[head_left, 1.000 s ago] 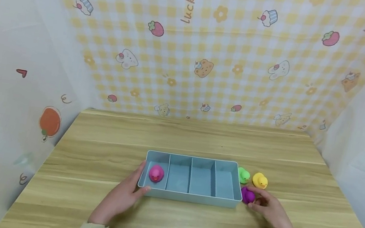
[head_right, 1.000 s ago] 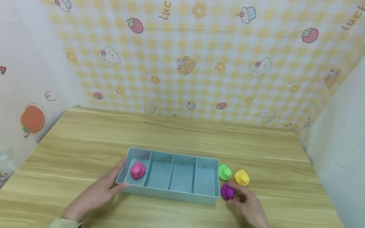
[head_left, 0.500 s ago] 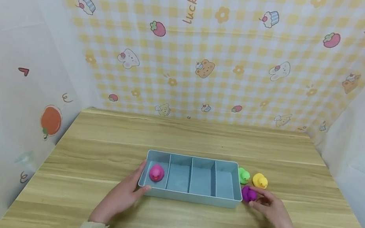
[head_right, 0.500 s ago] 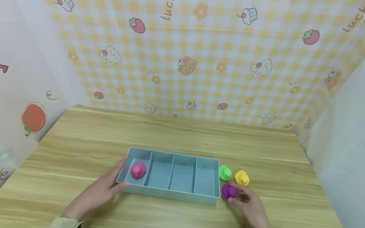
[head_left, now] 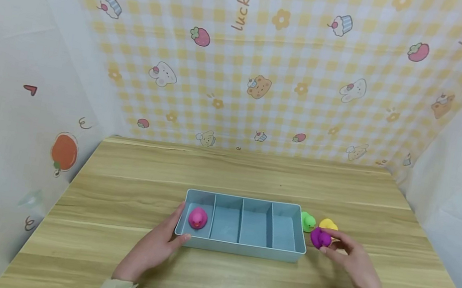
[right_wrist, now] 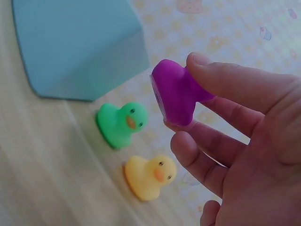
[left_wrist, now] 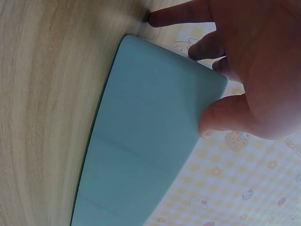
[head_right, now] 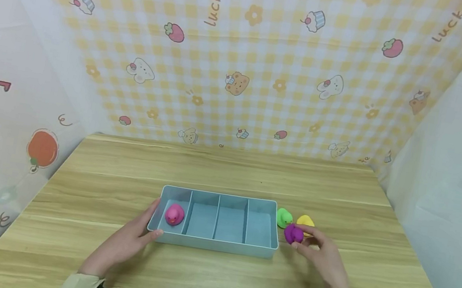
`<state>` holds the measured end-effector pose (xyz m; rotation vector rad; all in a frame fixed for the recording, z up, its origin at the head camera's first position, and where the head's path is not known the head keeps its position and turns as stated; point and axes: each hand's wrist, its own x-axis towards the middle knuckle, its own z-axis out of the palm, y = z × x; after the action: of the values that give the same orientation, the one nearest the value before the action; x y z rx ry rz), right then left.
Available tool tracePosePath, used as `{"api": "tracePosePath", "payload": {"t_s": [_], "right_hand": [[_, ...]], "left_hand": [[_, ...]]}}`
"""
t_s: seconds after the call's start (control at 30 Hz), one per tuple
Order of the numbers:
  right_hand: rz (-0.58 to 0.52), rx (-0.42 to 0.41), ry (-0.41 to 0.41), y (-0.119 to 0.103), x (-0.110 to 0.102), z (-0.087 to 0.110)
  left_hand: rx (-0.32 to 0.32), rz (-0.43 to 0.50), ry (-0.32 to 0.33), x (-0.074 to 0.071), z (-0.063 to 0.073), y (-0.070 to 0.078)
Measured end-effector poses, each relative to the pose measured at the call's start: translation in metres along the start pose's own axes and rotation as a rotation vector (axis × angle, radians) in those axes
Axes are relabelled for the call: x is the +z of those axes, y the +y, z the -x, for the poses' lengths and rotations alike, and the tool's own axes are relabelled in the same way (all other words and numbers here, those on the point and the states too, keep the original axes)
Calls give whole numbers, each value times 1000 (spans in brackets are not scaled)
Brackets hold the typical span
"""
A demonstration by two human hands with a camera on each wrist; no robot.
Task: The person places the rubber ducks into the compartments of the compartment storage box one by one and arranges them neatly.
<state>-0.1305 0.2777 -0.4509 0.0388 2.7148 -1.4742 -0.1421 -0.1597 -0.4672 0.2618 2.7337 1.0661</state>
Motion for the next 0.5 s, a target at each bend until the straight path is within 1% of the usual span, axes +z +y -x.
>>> {"api": "tracePosePath", "payload": {"t_s": [0.13, 0.3, 0.5], "right_hand": [[-7, -50, 24, -10, -3, -1], [-28, -101, 31, -19, 1, 0], [-59, -99, 33, -30, 10, -5]], "left_hand": [[13, 3, 9, -1, -1, 1], [21, -17, 17, -1, 2, 1], [13, -7, 24, -1, 4, 3]]}}
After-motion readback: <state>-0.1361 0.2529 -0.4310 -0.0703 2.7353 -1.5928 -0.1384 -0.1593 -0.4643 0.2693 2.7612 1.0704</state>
